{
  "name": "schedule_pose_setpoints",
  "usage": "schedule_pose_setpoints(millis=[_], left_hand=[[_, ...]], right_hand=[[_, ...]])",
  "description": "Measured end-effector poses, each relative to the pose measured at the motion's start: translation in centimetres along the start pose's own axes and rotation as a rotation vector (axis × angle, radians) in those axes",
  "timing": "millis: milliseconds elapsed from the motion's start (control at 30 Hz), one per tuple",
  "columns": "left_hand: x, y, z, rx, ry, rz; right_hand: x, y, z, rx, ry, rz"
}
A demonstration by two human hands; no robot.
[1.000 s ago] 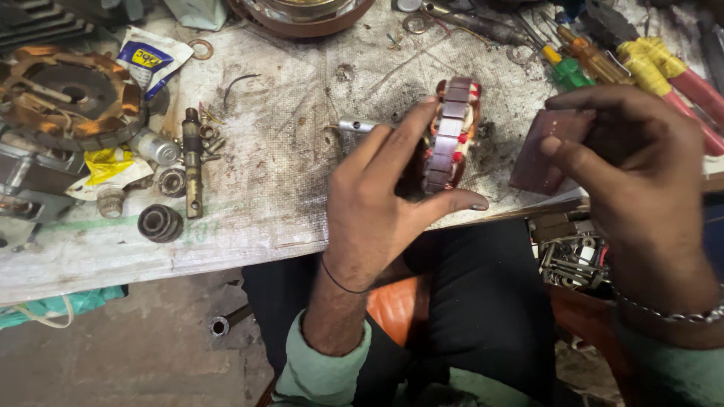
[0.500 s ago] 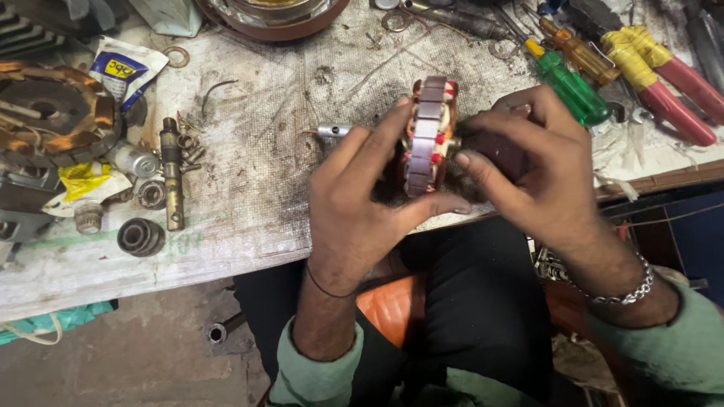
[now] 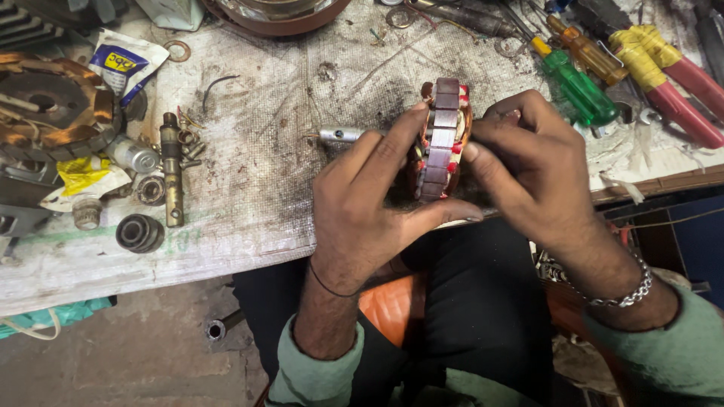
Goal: The person uses a small metal tool to scrape and clean the surface of a cylindrical motor component with copper windings. They rotate the component to access different areas, then place it into a larger metal housing on the workbench.
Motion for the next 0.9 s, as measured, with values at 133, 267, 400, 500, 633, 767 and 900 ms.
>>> schedule_pose_setpoints(millis=[133, 267, 400, 500, 633, 767, 900], left_hand=[[-0.1, 0.0, 0.2, 0.011, 0.006, -0.009], [0.0, -0.2, 0.3, -0.003, -0.006, 0.02], [0.1, -0.3, 0.2, 0.001, -0.003, 0.02], [0.2, -0.4, 0.2, 0.005, -0.017, 0.017], [0.3, -0.4, 0.2, 0.016, -0.026, 0.013], [0.1, -0.4, 0.1, 0.003, -0.022, 0.026], [0.1, -0.4, 0.1, 0.005, -0.03, 0.023]], right_hand=[[-1.5, -0.2, 0.1, -0.036, 0.225, -0.21], [-1.7, -0.5, 0.1, -0.081, 0.267, -0.357], [-2.2, -0.5, 0.1, -0.076, 0.424, -0.492], [-1.8, -0.7, -0.2, -0.051, 0.293, -0.421], [-2.3, -0.7, 0.0, -0.052, 0.344, -0.47], [-2.3, -0.8, 0.2, -0.049, 0.322, -0.426], [-1.9, -0.5, 0.3, -0.058, 0.313, -0.368]])
Point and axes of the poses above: each hand's wrist, its own z-axis away from the middle knuckle, its own y-axis out of the palm, x = y × z, the point moved 5 cm from there along -z, towards the middle knuckle, and after that the axes turned 13 degrees about -x, right-handed, at the moved point
